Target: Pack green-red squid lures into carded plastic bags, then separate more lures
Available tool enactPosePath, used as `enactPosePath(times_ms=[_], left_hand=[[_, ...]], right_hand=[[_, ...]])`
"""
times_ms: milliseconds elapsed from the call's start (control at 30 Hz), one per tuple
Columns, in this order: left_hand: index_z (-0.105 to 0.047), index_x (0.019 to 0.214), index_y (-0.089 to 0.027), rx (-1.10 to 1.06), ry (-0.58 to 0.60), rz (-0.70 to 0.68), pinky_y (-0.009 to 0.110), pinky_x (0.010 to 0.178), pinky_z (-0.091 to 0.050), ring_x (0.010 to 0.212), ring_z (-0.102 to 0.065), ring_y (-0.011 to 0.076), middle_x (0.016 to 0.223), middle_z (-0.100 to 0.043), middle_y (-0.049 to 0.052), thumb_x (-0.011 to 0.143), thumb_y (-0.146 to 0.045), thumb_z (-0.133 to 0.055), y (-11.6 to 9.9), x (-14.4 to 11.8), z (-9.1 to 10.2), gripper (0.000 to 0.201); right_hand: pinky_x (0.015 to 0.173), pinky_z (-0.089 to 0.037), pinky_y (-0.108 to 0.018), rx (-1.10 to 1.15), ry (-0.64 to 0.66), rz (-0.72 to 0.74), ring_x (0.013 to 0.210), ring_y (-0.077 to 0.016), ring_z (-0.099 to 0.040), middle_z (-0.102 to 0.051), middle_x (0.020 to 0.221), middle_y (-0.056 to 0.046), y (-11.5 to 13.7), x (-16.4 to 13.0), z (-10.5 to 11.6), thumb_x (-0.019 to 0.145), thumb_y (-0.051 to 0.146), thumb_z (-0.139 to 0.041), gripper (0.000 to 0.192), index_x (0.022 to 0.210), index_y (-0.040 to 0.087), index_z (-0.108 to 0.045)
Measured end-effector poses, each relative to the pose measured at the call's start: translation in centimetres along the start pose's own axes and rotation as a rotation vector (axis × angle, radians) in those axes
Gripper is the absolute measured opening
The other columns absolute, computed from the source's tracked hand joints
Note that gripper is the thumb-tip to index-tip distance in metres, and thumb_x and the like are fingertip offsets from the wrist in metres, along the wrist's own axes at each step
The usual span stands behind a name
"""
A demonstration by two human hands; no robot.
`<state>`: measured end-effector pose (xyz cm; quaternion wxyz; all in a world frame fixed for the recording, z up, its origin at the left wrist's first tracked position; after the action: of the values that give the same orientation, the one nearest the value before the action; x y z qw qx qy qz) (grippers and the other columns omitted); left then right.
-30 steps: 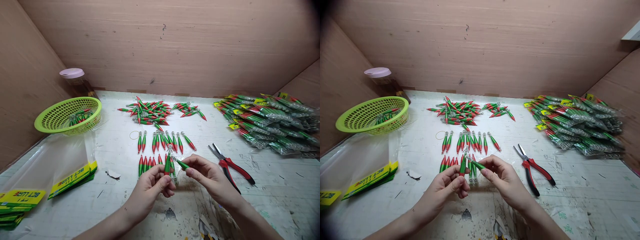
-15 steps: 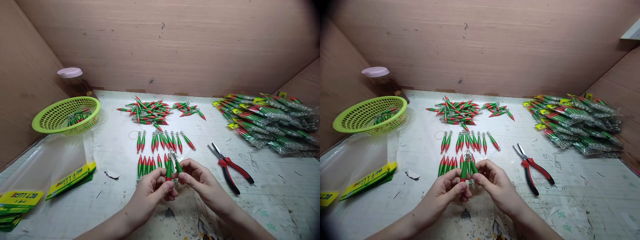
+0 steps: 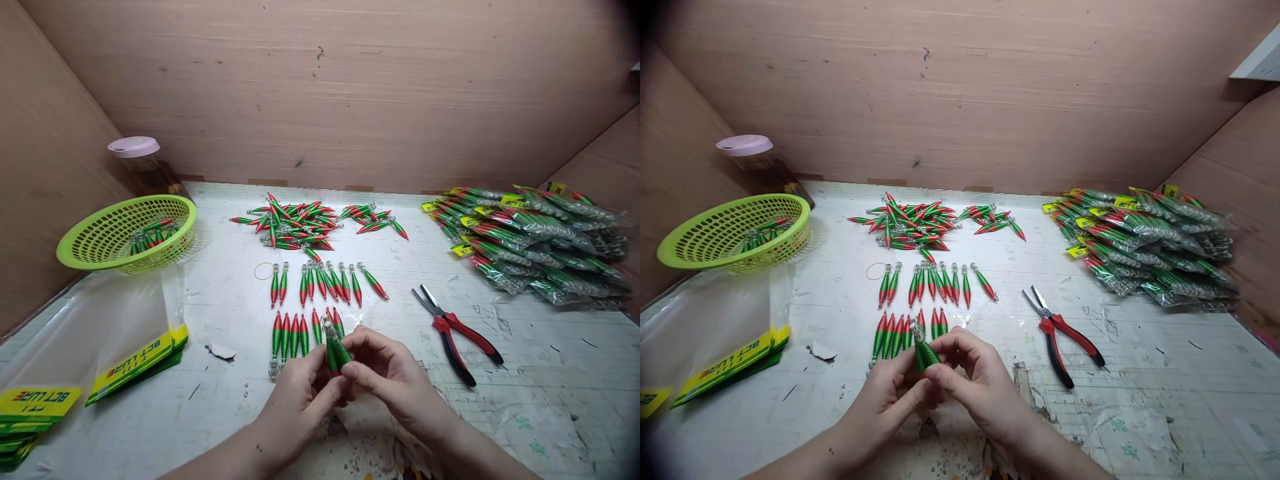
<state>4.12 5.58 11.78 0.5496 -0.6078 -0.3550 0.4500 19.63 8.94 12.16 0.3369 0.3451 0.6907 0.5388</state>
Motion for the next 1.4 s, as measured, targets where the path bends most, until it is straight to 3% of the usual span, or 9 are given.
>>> enactPosePath(times_ms=[233, 367, 467, 533, 667, 733, 933, 1133, 1400], left_hand=[[-0.056, 0.083, -0.016, 0.613, -0.086, -0.322, 0.024, 0.053, -0.037, 0.058, -0.053, 0.0152, 0.070, -0.059, 0.006, 0.094, -0.024, -0.043, -0.2, -0.3, 0.2, 0.019], [-0.059, 0.084, -0.013, 0.926, -0.137, -0.567, 0.025, 0.052, -0.038, 0.056, -0.054, 0.0152, 0.065, -0.058, 0.006, 0.092, -0.016, -0.046, -1.1, -0.8, 0.3, 0.016], [-0.057, 0.108, -0.011, 0.961, -0.223, -0.624, 0.023, 0.062, -0.045, 0.065, -0.059, 0.0142, 0.078, -0.064, 0.006, 0.089, -0.014, -0.055, -2.2, -0.7, 1.4, 0.020], [-0.055, 0.114, -0.012, 0.938, -0.311, -0.628, 0.021, 0.065, -0.047, 0.068, -0.061, 0.0130, 0.084, -0.066, 0.006, 0.088, -0.013, -0.058, -2.7, -0.5, 2.5, 0.026], [-0.060, 0.110, -0.015, 0.916, -0.408, -0.618, 0.023, 0.070, -0.048, 0.077, -0.063, 0.0159, 0.092, -0.067, 0.006, 0.086, -0.010, -0.057, -2.8, 0.0, 4.1, 0.025], [-0.061, 0.109, -0.016, 0.902, -0.404, -0.607, 0.024, 0.073, -0.049, 0.081, -0.064, 0.0173, 0.093, -0.067, 0.007, 0.086, -0.010, -0.057, -2.6, 0.2, 4.2, 0.025], [-0.059, 0.110, -0.017, 0.863, -0.373, -0.684, 0.023, 0.070, -0.049, 0.079, -0.064, 0.0152, 0.091, -0.067, 0.004, 0.087, -0.007, -0.055, -2.2, 0.0, 3.7, 0.026], [-0.058, 0.108, -0.014, 0.843, -0.361, -0.762, 0.023, 0.063, -0.048, 0.073, -0.061, 0.0125, 0.086, -0.065, 0.002, 0.089, -0.008, -0.052, -1.6, 0.3, 3.6, 0.021], [-0.057, 0.106, -0.014, 0.864, -0.308, -0.723, 0.024, 0.062, -0.047, 0.071, -0.059, 0.0121, 0.083, -0.063, 0.002, 0.091, -0.009, -0.050, -1.3, 0.5, 3.5, 0.017]], right_hand=[[0.064, -0.043, -0.025, -0.445, -0.027, 0.322, 0.073, -0.0136, -0.049, -0.049, 0.080, -0.003, 1.3, -0.7, -0.7, 0.085, 0.018, -0.059, 0.005, 0.089, 0.018, -0.062], [0.068, -0.046, -0.028, -0.614, 0.013, 0.566, 0.079, -0.0161, -0.054, -0.056, 0.088, -0.007, 2.4, -1.2, -0.3, 0.086, 0.009, -0.053, 0.027, 0.109, 0.019, -0.061], [0.069, -0.045, -0.031, -0.939, -0.033, 0.791, 0.082, -0.0185, -0.053, -0.060, 0.095, -0.009, 3.4, -1.1, 1.6, 0.086, 0.002, -0.048, 0.043, 0.125, 0.020, -0.053], [0.066, -0.042, -0.033, -1.206, -0.057, 0.820, 0.080, -0.0197, -0.051, -0.061, 0.095, -0.011, 3.5, -0.5, 3.1, 0.088, 0.003, -0.047, 0.039, 0.123, 0.018, -0.055], [0.062, -0.043, -0.035, -1.553, 0.171, 0.779, 0.077, -0.0216, -0.050, -0.061, 0.089, -0.013, 2.1, 0.8, 4.2, 0.092, 0.008, -0.041, 0.025, 0.106, 0.009, -0.062], [0.061, -0.043, -0.034, -1.575, 0.254, 0.801, 0.076, -0.0217, -0.050, -0.061, 0.086, -0.012, 1.6, 1.1, 3.9, 0.093, 0.009, -0.041, 0.024, 0.103, 0.008, -0.062], [0.068, -0.048, -0.028, -1.123, 0.112, 0.645, 0.083, -0.0166, -0.053, -0.058, 0.091, -0.009, 3.0, 1.1, 3.9, 0.089, 0.005, -0.042, 0.028, 0.110, 0.014, -0.059], [0.065, -0.049, -0.034, -1.485, 0.302, 0.953, 0.081, -0.0206, -0.053, -0.062, 0.096, -0.014, 1.3, 2.0, 4.5, 0.093, 0.007, -0.040, 0.027, 0.114, 0.008, -0.057], [0.073, -0.052, -0.036, -1.453, 0.285, 0.898, 0.096, -0.0235, -0.052, -0.059, 0.110, -0.016, -0.4, 2.6, 5.3, 0.096, 0.009, -0.035, 0.026, 0.111, 0.006, -0.055]])
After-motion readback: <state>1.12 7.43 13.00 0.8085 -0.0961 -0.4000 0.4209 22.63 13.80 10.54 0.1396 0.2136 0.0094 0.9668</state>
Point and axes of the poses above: each hand's wrist, its own x-axis towards the middle knuckle, its own z-axis out of the back of the hand, y = z × x, the point moved 2 cm from there along x, towards the middle knuckle
